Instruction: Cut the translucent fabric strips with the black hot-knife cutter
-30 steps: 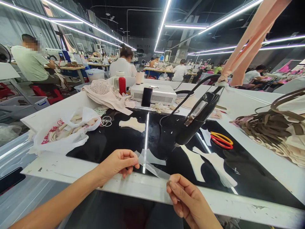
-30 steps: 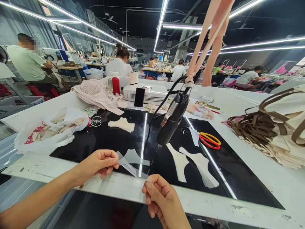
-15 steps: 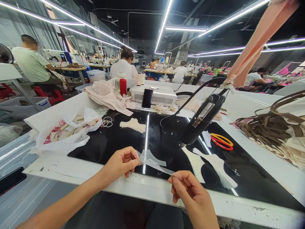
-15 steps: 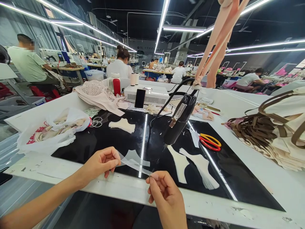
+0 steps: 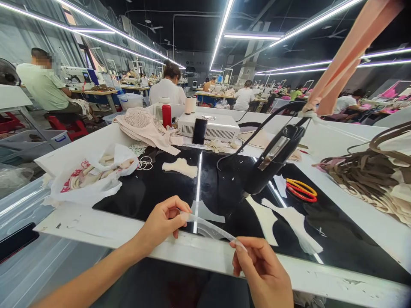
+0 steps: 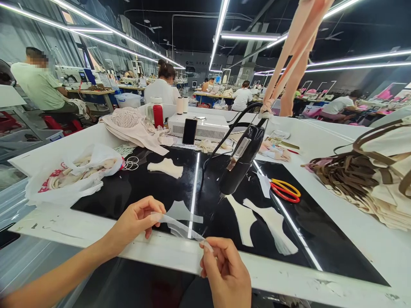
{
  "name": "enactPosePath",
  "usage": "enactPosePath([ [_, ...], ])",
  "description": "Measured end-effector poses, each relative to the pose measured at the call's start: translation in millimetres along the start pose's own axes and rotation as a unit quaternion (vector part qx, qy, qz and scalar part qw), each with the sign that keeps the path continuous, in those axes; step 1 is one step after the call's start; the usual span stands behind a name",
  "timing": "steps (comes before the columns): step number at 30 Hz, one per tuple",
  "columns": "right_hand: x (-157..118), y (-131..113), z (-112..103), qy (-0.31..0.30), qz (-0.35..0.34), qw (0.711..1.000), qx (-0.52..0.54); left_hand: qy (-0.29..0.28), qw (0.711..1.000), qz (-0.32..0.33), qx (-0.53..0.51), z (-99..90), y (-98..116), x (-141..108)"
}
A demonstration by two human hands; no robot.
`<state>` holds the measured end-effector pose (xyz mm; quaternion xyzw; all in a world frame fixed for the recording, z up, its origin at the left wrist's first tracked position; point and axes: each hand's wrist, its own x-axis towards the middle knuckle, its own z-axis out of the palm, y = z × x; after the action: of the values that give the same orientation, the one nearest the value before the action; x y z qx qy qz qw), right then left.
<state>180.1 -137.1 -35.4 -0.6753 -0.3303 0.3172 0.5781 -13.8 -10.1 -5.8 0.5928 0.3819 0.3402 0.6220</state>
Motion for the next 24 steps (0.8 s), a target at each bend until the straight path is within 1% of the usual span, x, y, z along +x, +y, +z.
enactPosePath([
  [3,-0.4,7.1,-4.9,-0.033,0.005,0.999,-0.037,-0.023,0.999,-0.008,-0.021,1.9,3.1,-3.6],
  [6,2.1,12.0,-11.3,-0.04,-0.026,0.994,-0.103,-0.053,0.998,-0.016,0.013,5.0,8.7,-8.6],
  [8,3.9,11.2,-13.2,-0.024,-0.074,0.987,-0.138,-0.065,0.996,-0.007,0.06,7.7,13.7,-12.1],
  [10,4.7,6.5,-10.9,-0.023,-0.123,0.982,-0.143,-0.074,0.989,0.008,0.124,10.9,18.8,-15.1],
  [12,4.4,-0.8,-4.4,-0.053,-0.15,0.979,-0.127,-0.084,0.977,0.021,0.196,14.7,22.6,-17.1],
  [13,4.2,-4.6,0.1,-0.073,-0.152,0.979,-0.116,-0.088,0.969,0.027,0.228,16.8,23.7,-17.8],
  [15,4.6,-10.9,9.5,-0.118,-0.134,0.978,-0.107,-0.087,0.958,0.039,0.269,21.1,24.6,-18.7],
  [17,6.3,-14.2,17.3,-0.169,-0.1,0.973,-0.12,-0.082,0.955,0.053,0.282,25.0,24.7,-18.8],
  [19,8.6,-15.0,21.7,-0.195,-0.065,0.97,-0.126,-0.081,0.953,0.069,0.283,27.2,25.0,-17.8],
  [21,10.5,-15.2,22.7,-0.192,-0.034,0.976,-0.096,-0.081,0.955,0.08,0.273,27.1,25.1,-15.2],
  [24,11.1,-18.4,20.9,-0.164,0.025,0.986,0.005,-0.055,0.971,0.075,0.222,22.8,20.9,-9.0],
])
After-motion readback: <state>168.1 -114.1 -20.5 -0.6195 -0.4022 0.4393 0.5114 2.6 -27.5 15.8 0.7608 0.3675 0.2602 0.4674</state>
